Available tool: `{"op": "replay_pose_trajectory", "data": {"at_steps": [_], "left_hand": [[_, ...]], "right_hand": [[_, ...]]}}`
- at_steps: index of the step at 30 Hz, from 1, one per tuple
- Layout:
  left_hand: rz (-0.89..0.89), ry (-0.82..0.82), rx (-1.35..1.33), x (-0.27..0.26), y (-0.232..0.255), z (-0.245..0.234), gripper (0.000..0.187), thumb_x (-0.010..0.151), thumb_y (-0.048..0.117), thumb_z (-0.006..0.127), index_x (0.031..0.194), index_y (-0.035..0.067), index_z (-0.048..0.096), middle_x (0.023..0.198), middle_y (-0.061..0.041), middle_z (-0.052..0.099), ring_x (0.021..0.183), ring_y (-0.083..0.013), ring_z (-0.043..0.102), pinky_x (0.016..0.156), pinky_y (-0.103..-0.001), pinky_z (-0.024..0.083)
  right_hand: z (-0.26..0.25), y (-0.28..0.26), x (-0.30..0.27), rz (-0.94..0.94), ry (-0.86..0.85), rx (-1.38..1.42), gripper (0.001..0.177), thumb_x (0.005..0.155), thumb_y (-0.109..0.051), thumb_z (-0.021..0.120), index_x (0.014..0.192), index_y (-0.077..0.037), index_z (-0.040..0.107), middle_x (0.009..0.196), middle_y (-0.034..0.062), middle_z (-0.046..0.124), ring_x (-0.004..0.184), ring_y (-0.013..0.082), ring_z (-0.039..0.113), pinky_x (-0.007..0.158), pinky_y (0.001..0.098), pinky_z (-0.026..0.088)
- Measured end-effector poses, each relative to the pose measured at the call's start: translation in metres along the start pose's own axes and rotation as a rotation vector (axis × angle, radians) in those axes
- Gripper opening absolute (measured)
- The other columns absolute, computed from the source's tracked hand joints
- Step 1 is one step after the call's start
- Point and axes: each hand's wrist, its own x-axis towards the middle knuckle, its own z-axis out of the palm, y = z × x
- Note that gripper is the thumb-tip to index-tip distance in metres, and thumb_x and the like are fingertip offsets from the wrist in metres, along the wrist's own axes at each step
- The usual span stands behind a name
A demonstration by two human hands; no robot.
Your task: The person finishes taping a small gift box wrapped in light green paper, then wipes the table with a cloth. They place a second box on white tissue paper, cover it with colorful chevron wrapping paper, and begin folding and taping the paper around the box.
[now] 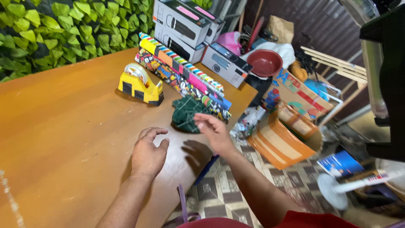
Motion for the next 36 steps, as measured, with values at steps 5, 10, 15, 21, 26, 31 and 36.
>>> {"op": "replay_pose_trajectory", "data": {"at_steps": [5,10,15,21,26,31,36], "left_hand": [[0.026,0.109,-0.042,0.044,0.017,0.069,0.024,0.081,0.017,0.073,0.105,0.013,0.075,0.12,-0.008,0.069,0.114,-0.0282,0.066,0.099,-0.037,0.05],[0.076,0.155,-0.071,0.082,0.047,0.134,0.023,0.081,0.018,0.073,0.104,0.014,0.074,0.118,-0.006,0.07,0.11,-0.0273,0.068,0.096,-0.036,0.052],[-0.048,0.294,0.148,0.099,0.068,0.156,0.021,0.081,0.026,0.073,0.102,0.022,0.077,0.119,0.001,0.071,0.115,-0.0249,0.064,0.104,-0.046,0.038],[-0.177,0.371,0.279,0.111,0.074,0.16,0.018,0.082,0.029,0.073,0.098,0.026,0.078,0.117,0.004,0.072,0.118,-0.0206,0.062,0.111,-0.054,0.022],[-0.221,0.383,0.228,0.123,0.071,0.166,0.018,0.084,0.029,0.071,0.1,0.025,0.078,0.116,0.002,0.073,0.118,-0.021,0.063,0.113,-0.05,0.025],[-0.153,0.398,0.218,0.127,0.07,0.174,0.018,0.082,0.028,0.071,0.098,0.023,0.078,0.116,0.0,0.072,0.118,-0.0236,0.062,0.111,-0.053,0.022],[-0.047,0.428,0.104,0.126,0.067,0.171,0.02,0.083,0.022,0.071,0.102,0.018,0.078,0.113,-0.003,0.074,0.108,-0.0244,0.067,0.1,-0.044,0.043]], "right_hand": [[-0.086,0.032,0.085,-0.049,0.108,-0.05,0.031,0.1,-0.008,0.063,0.129,0.001,0.069,0.117,0.0056,0.075,0.102,0.0105,0.066,0.089,0.0259,0.052],[-0.158,0.065,0.166,-0.126,0.154,-0.402,0.029,0.095,-0.015,0.069,0.122,-0.005,0.073,0.108,0.0087,0.079,0.093,0.0129,0.073,0.082,0.0265,0.056],[-0.173,0.092,0.218,-0.166,0.031,-0.741,0.041,0.088,-0.024,0.074,0.127,-0.011,0.07,0.117,0.0147,0.073,0.099,0.0291,0.071,0.088,0.0387,0.055],[-0.165,0.107,0.233,0.022,-0.122,-1.019,0.051,0.086,-0.041,0.072,0.133,-0.02,0.065,0.122,0.0128,0.071,0.112,0.0338,0.067,0.095,0.0473,0.052],[-0.164,0.111,0.244,0.199,-0.148,-1.03,0.048,0.085,-0.046,0.073,0.125,-0.019,0.071,0.119,0.0138,0.072,0.114,0.0332,0.067,0.097,0.0455,0.052],[-0.168,0.124,0.258,0.149,-0.023,-0.866,0.042,0.085,-0.035,0.072,0.121,-0.014,0.069,0.113,0.0168,0.074,0.104,0.0323,0.071,0.09,0.0439,0.053],[-0.18,0.112,0.269,0.032,0.109,-0.337,0.027,0.088,-0.017,0.07,0.111,-0.004,0.069,0.099,0.0115,0.074,0.084,0.0181,0.071,0.072,0.033,0.055]]}}
